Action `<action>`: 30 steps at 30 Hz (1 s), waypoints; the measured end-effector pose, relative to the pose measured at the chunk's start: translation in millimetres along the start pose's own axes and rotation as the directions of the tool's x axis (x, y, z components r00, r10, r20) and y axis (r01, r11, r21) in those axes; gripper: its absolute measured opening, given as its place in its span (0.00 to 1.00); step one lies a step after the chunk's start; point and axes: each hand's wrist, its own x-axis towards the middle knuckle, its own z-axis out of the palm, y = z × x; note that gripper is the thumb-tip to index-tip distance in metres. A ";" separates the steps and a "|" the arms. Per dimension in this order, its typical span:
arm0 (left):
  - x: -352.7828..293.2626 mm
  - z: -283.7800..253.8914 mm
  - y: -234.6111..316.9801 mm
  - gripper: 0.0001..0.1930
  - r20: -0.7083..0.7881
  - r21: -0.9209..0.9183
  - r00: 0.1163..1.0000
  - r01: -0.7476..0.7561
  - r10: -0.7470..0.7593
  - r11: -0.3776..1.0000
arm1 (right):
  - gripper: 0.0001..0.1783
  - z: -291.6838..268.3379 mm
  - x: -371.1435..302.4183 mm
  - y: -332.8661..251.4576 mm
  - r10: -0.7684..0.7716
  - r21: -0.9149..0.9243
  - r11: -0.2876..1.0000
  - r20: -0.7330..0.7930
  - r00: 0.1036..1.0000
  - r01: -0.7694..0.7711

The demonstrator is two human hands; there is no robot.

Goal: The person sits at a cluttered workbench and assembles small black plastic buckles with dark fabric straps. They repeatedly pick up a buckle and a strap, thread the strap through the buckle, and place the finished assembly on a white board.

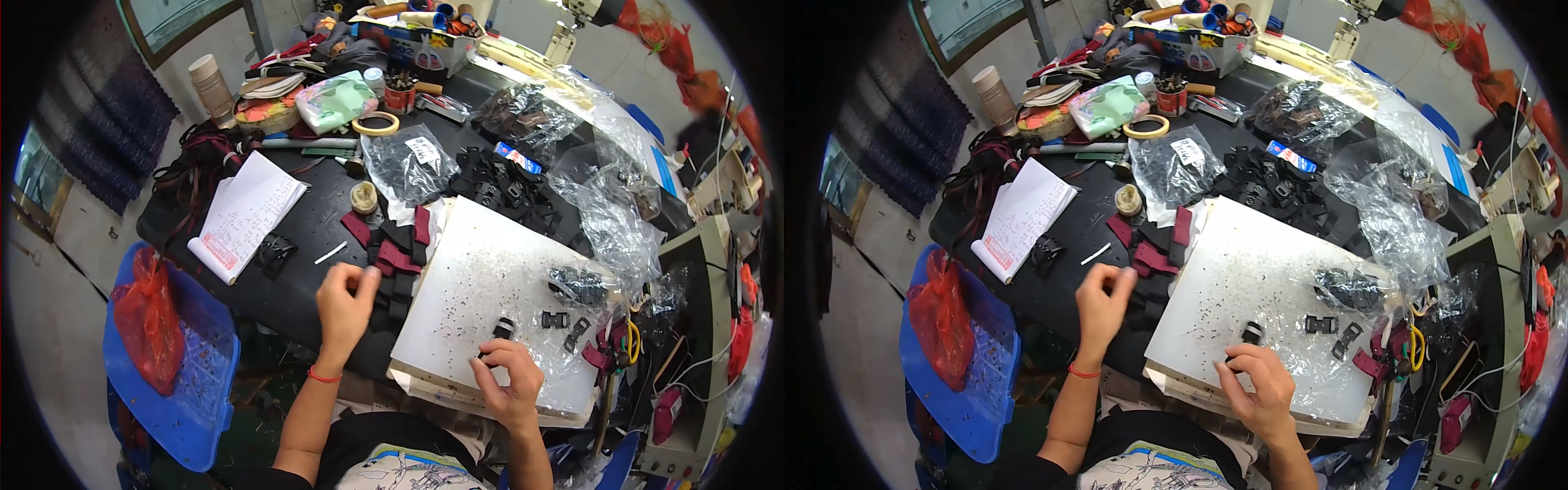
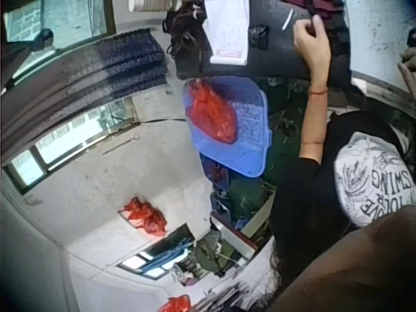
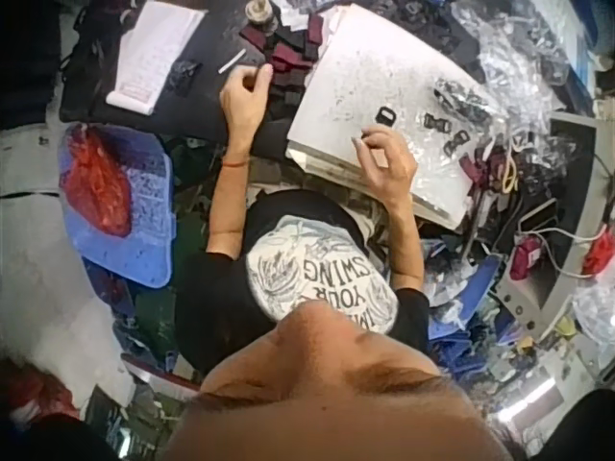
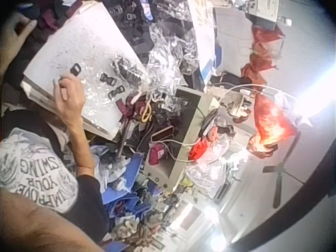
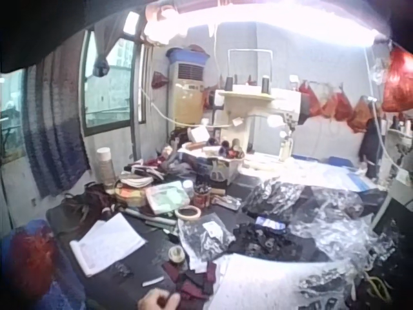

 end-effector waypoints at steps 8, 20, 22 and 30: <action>10.5 -20.5 41.5 0.06 0.245 -0.671 0.959 0.273 -0.142 0.689 | 0.13 10.4 -7.4 -7.5 0.245 0.256 0.942 -0.084 0.966 -0.216; -51.3 -10.5 88.6 0.12 0.548 -0.621 0.835 0.447 -0.052 0.643 | 0.07 11.7 21.7 -42.2 0.356 0.203 0.918 -0.036 0.934 -0.342; -51.8 -7.8 84.1 0.12 0.537 -0.578 0.843 0.391 -0.026 0.716 | 0.07 12.6 22.3 -38.6 0.350 0.225 0.916 -0.044 0.936 -0.332; -58.7 1.1 78.2 0.12 0.485 -0.602 0.874 0.341 -0.009 0.722 | 0.07 16.5 17.6 -27.8 0.365 0.276 0.897 -0.023 0.931 -0.345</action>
